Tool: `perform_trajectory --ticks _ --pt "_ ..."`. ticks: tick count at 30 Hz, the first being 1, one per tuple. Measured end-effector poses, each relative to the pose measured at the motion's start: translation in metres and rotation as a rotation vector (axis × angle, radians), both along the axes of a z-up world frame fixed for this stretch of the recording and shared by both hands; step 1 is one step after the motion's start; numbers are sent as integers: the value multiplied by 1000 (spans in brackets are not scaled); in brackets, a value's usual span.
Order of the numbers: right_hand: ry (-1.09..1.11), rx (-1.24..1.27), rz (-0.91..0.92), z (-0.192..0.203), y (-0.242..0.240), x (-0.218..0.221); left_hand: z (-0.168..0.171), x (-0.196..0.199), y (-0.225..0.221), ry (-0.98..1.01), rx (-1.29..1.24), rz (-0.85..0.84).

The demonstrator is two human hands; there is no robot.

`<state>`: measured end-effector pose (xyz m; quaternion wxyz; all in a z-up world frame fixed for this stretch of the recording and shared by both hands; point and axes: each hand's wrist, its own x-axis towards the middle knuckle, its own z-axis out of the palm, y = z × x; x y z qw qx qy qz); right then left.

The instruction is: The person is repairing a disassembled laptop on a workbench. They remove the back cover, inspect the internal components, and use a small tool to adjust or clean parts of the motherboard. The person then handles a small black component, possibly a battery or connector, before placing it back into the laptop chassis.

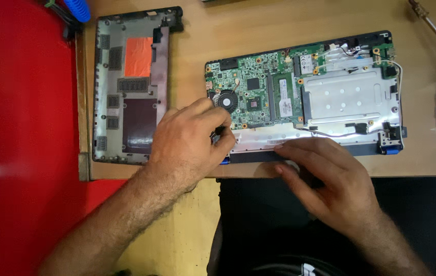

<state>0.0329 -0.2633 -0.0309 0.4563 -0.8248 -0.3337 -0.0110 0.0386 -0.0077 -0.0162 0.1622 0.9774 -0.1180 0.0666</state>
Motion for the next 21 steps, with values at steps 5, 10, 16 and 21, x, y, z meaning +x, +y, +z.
perform_trajectory --ticks 5,10,16,21 --pt "-8 -13 12 1 -2 0 7 4 0 215 -38 42" --pt "-7 1 21 1 -2 1 7 10 -1 217 2 28" --pt "12 20 22 0 -5 1 11 15 -4 325 19 103" --pt "-8 48 28 0 -5 3 11 14 -4 252 1 71"
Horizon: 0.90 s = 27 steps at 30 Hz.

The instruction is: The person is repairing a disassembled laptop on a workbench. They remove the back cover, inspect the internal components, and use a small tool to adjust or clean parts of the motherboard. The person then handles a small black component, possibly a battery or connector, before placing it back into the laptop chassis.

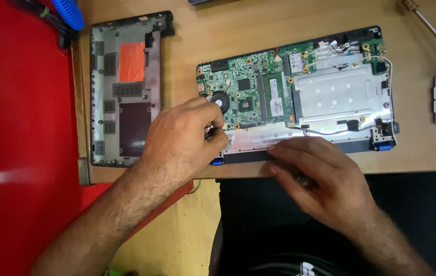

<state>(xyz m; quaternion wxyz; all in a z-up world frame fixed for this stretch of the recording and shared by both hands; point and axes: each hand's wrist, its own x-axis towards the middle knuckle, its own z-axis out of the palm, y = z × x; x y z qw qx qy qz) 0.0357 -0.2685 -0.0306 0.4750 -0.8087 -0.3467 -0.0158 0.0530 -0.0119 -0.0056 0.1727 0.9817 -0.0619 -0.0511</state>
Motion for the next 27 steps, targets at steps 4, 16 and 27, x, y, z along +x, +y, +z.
perform_trajectory --ticks 4,16,27 --pt "5 6 16 1 -1 1 1 2 0 -20 16 -41" --pt "25 50 31 -4 -8 4 18 15 -11 207 70 50" --pt "-1 77 45 -7 -11 5 15 17 -9 249 91 76"
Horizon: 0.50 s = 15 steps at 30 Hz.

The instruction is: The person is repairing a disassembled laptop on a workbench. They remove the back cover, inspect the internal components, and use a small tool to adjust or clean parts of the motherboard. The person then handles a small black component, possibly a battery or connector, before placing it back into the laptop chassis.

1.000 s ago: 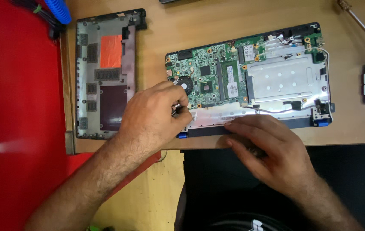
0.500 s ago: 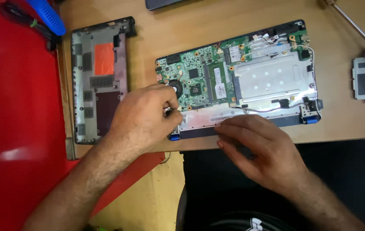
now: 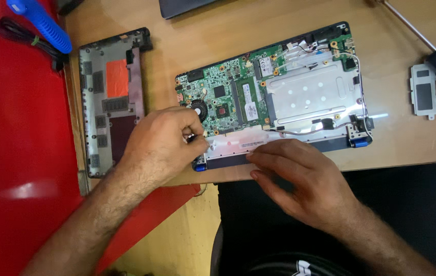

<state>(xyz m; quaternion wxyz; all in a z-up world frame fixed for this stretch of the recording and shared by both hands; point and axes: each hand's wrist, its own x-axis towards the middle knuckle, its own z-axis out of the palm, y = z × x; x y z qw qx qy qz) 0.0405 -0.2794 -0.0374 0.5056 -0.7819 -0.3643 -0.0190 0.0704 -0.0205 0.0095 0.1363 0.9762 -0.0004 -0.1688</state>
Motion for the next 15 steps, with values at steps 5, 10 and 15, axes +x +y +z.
perform_trajectory --ticks 5,10,15 --pt "-1 15 -21 -1 1 0 1 -2 5 -103 -159 -67" --pt "5 20 -19 -2 2 0 -7 -8 7 -189 -135 -101" --pt "8 6 -15 1 2 1 -3 -5 3 -115 -50 -30"
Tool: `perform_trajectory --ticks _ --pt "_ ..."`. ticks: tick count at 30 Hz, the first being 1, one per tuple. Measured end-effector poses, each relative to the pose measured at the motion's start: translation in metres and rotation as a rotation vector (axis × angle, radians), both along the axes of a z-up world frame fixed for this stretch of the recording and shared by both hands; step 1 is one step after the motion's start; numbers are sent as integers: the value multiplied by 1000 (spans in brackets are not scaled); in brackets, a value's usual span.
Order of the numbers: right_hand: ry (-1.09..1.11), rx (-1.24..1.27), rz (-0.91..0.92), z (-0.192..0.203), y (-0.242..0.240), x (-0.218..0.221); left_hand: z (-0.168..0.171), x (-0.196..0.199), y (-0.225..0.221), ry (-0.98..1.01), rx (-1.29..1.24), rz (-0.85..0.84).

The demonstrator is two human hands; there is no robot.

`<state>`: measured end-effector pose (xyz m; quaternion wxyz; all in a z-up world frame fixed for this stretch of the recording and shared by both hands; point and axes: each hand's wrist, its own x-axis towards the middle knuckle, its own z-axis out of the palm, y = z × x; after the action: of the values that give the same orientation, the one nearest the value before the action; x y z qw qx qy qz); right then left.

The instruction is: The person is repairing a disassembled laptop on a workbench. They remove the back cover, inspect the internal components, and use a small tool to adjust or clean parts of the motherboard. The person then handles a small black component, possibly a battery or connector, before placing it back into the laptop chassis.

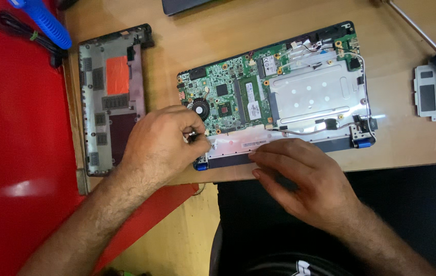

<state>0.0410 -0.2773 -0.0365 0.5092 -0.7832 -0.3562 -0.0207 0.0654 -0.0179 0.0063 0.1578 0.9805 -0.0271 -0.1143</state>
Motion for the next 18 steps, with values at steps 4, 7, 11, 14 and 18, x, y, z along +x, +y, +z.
perform_trajectory --ticks 4,7,11,14,18 --pt "1 -10 0 0 1 0 4 3 -1 60 63 17" --pt "6 -11 -2 -1 0 -1 4 4 -1 99 86 29" --pt "6 -9 0 1 0 0 14 8 -6 165 56 108" --pt "-3 4 -2 0 1 1 16 9 -6 182 105 100" --pt "3 8 -3 -1 1 1 4 6 1 58 122 -27"
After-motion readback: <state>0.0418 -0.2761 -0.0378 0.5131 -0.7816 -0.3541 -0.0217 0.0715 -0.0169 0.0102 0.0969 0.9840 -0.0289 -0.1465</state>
